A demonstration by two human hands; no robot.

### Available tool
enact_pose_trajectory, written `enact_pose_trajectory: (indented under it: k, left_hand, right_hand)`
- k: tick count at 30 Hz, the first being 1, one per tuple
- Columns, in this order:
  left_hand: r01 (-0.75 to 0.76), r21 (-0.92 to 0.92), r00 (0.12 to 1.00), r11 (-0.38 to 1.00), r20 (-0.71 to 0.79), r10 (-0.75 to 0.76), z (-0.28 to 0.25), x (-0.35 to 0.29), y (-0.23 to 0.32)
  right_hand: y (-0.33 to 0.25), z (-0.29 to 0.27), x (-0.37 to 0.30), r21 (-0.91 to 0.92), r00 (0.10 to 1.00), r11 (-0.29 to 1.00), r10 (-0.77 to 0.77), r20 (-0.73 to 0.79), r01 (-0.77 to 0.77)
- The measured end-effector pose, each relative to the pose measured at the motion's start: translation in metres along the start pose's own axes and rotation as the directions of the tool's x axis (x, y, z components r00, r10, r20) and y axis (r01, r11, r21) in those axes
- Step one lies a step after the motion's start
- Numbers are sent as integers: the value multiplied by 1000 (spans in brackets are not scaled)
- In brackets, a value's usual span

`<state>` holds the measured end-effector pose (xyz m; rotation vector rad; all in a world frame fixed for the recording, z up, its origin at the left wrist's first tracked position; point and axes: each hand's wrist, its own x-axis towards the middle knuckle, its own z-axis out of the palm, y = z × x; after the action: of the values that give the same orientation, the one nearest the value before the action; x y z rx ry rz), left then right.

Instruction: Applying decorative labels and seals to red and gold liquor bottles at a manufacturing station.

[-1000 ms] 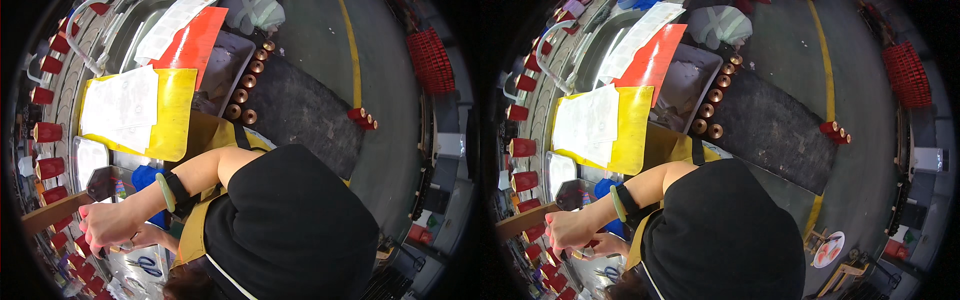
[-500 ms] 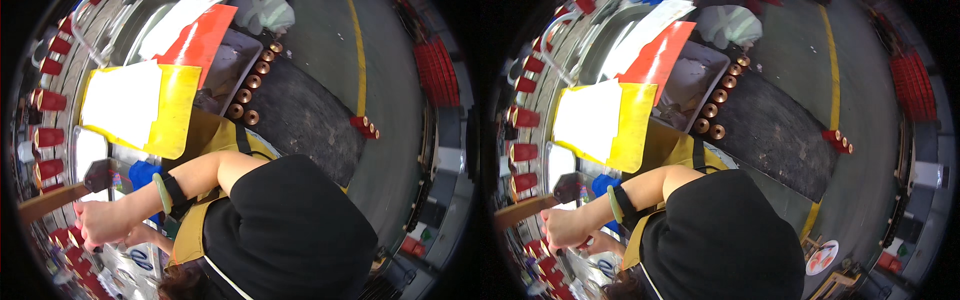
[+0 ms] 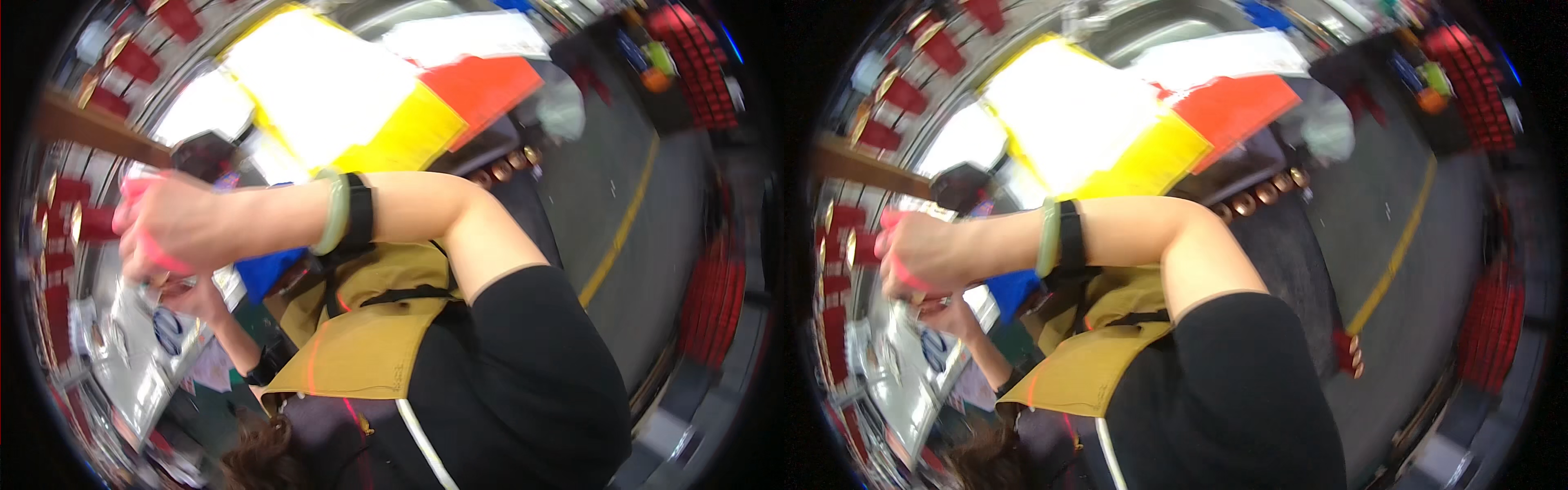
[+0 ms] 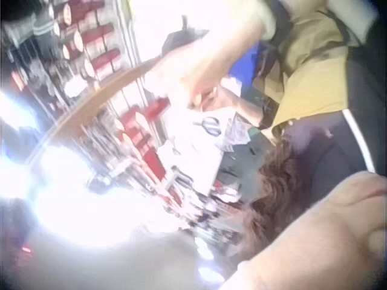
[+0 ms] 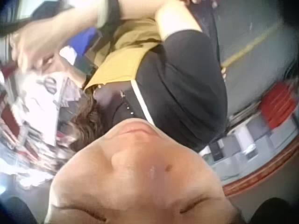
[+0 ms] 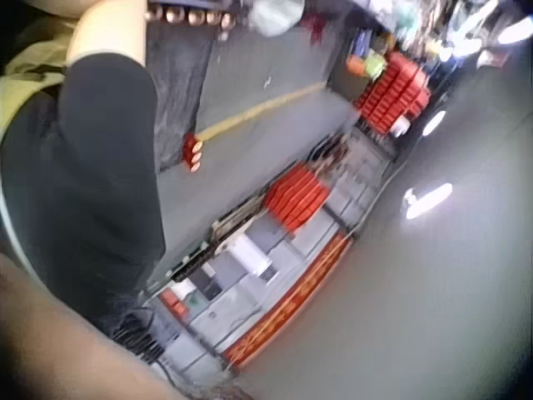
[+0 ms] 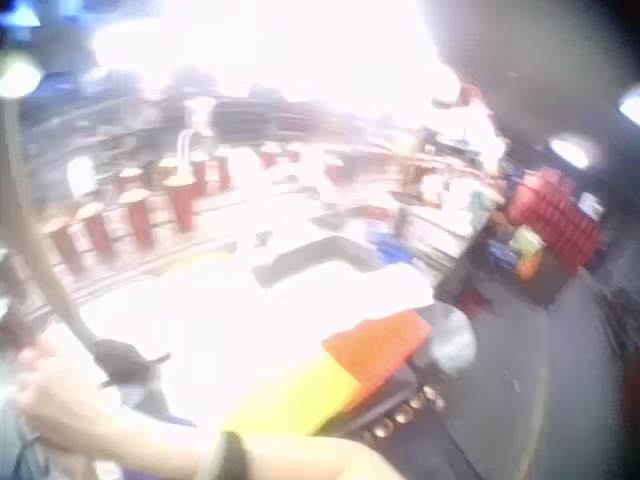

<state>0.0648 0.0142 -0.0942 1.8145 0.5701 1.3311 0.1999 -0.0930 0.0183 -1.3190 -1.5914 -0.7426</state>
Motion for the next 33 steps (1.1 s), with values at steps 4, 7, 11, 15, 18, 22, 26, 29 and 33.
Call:
enact_pose_trajectory:
  k: [4, 7, 11, 15, 18, 22, 26, 29, 33]
  left_hand:
    - [-19, 71, 986, 997, 169, 7, -24, -10, 1]
    - [-177, 27, 978, 984, 121, 172, -9, -9, 11]
    - [-116, 188, 990, 975, -56, 129, 5, 3, 32]
    - [-110, 237, 994, 965, -1, 113, -8, 13, 50]
    - [-89, 164, 994, 982, 75, 78, -17, 13, 56]
    - [-1, 81, 974, 997, 224, -17, -27, 11, 56]
    - [-77, 3, 979, 997, 189, 75, -22, 11, 50]
    - [-41, 14, 993, 999, 111, 39, -17, 9, 49]
    - [-95, 122, 982, 988, 175, 73, -29, 13, 50]
  right_hand:
    - [4, -28, 10, 311, 964, 947, -155, 217, 82]
    - [6, -32, 16, 430, 939, 901, -190, 288, 50]
    - [25, -35, 29, 275, 936, 955, 10, 353, -114]
    - [28, -45, 33, 401, 835, 915, -259, 485, 50]
    - [29, -46, 35, 391, 851, 917, -141, 506, -80]
    - [32, -47, 38, 389, 879, 917, -116, 463, -84]
    - [38, -51, 46, 438, 781, 893, -196, 592, -108]
    - [42, -50, 52, 420, 853, 897, -107, 511, -139]
    - [40, -46, 48, 382, 858, 921, -133, 496, -78]
